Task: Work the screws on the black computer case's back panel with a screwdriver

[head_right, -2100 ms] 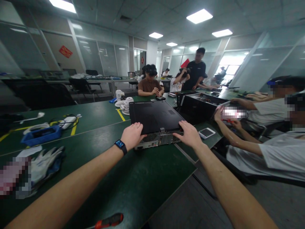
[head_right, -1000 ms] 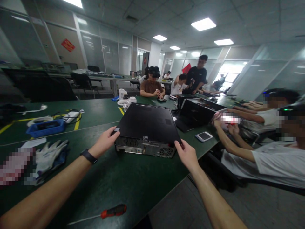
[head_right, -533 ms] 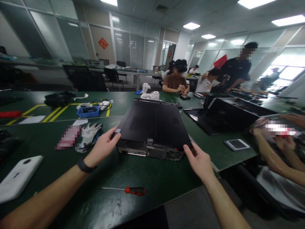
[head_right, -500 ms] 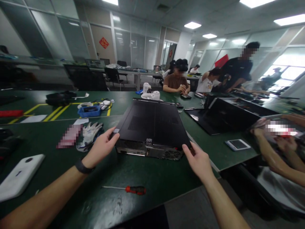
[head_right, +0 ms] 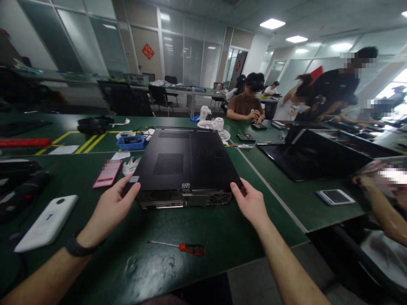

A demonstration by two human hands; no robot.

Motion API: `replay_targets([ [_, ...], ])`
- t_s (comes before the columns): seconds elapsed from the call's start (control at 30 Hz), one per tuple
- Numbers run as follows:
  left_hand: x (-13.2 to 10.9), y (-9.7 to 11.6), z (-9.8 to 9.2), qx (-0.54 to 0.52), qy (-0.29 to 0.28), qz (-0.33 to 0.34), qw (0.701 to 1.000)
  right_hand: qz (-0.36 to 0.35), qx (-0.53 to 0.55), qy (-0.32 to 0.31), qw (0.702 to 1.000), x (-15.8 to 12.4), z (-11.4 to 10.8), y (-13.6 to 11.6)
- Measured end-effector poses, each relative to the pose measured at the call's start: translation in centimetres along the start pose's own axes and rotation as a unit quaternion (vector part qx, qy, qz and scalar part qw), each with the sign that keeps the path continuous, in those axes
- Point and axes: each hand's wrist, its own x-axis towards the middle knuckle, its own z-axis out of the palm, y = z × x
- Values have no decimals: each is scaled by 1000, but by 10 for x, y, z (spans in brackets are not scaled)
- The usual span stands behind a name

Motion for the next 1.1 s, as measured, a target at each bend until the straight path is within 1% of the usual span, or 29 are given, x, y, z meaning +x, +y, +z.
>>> replay_targets([
  [0.1, -1, -4, -6, 14, -21, -22, 999, -3, 8, -2, 1000, 4, 8, -1],
  [0.17, -1, -6, -7, 15, -24, -35, 999, -3, 13, -1, 1000, 6, 11, 1],
  [0.33, -2, -3, -6, -43, -31, -39, 998, 1, 26, -7, 1000, 7, 12, 9],
  [0.43, -2, 1, -7, -50, -25, -45, 997, 4, 39, -10, 999, 7, 14, 10],
  [0.57, 2, 2, -8, -51, -37, -41, 997, 35, 34, 26, 998, 11, 23, 6],
  [0.63, 6, 2, -7, -37, -25, -37, 998, 51, 21, 41, 998, 15, 28, 4],
  [0.7, 9, 2, -4, -31, 1, -40, 999, 56, 16, 46, 997, 19, 33, 2],
  [0.77, 12, 3, -1, -47, 16, -46, 998, 59, 15, 47, 997, 23, 35, 1],
  [0.87, 13, 5, 3, -69, 21, -45, 996, 64, 14, 52, 997, 24, 38, -1],
  [1.1, 10, 3, 5, -80, 36, -40, 995, 68, 8, 63, 996, 21, 41, -1],
])
